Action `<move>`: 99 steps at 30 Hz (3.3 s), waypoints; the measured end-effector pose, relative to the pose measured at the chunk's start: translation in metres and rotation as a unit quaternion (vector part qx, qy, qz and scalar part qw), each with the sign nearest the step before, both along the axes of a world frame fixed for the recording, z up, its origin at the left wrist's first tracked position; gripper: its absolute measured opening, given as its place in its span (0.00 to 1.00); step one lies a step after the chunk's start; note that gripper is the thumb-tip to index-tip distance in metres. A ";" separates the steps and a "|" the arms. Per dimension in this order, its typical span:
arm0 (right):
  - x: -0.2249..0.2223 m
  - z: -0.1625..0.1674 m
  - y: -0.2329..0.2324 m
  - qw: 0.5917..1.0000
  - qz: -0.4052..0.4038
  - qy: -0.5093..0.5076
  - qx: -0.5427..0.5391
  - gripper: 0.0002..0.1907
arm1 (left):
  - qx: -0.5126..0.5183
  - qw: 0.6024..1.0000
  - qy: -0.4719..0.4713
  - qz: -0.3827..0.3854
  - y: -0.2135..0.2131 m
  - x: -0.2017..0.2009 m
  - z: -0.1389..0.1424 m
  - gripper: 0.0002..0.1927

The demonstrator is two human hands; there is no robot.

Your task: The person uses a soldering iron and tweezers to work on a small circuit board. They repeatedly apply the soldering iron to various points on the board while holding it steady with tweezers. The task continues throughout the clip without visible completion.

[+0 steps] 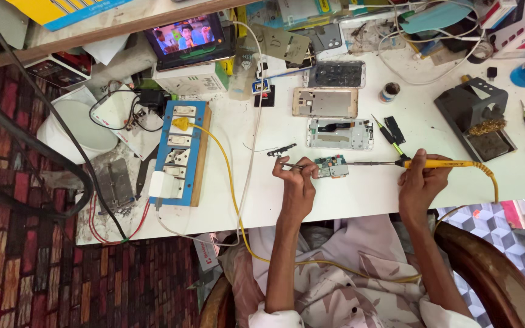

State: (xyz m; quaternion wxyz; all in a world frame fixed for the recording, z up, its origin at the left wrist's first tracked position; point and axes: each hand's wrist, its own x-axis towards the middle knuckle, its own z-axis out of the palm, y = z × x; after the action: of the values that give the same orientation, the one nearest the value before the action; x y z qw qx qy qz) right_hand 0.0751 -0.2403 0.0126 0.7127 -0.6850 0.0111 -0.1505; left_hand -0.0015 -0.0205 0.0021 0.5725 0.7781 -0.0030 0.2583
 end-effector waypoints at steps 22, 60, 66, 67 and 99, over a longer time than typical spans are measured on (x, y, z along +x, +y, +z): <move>-0.002 0.003 0.002 1.000 0.019 0.015 0.015 0.13 | -0.015 0.999 0.030 0.007 -0.002 -0.003 0.007 0.17; 0.005 -0.018 -0.004 0.998 0.005 0.011 0.057 0.06 | 0.005 0.999 0.037 -0.018 0.004 0.001 -0.016 0.16; 0.008 -0.003 0.007 0.998 -0.042 0.021 0.028 0.05 | -0.432 0.897 -0.027 -0.087 0.007 0.003 -0.040 0.42; 0.007 0.001 0.007 0.997 -0.058 0.054 0.006 0.06 | -0.356 0.929 -0.038 -0.091 0.008 0.004 -0.041 0.38; 0.000 -0.005 -0.002 1.000 -0.007 0.014 0.006 0.08 | -0.390 0.921 0.013 -0.012 0.001 0.018 0.014 0.14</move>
State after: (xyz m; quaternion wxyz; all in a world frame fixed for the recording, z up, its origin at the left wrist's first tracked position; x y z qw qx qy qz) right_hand 0.0748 -0.2420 0.0080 0.7151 -0.6831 0.0272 -0.1459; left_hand 0.0169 -0.0200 0.0157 0.8336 0.4964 0.0960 0.2223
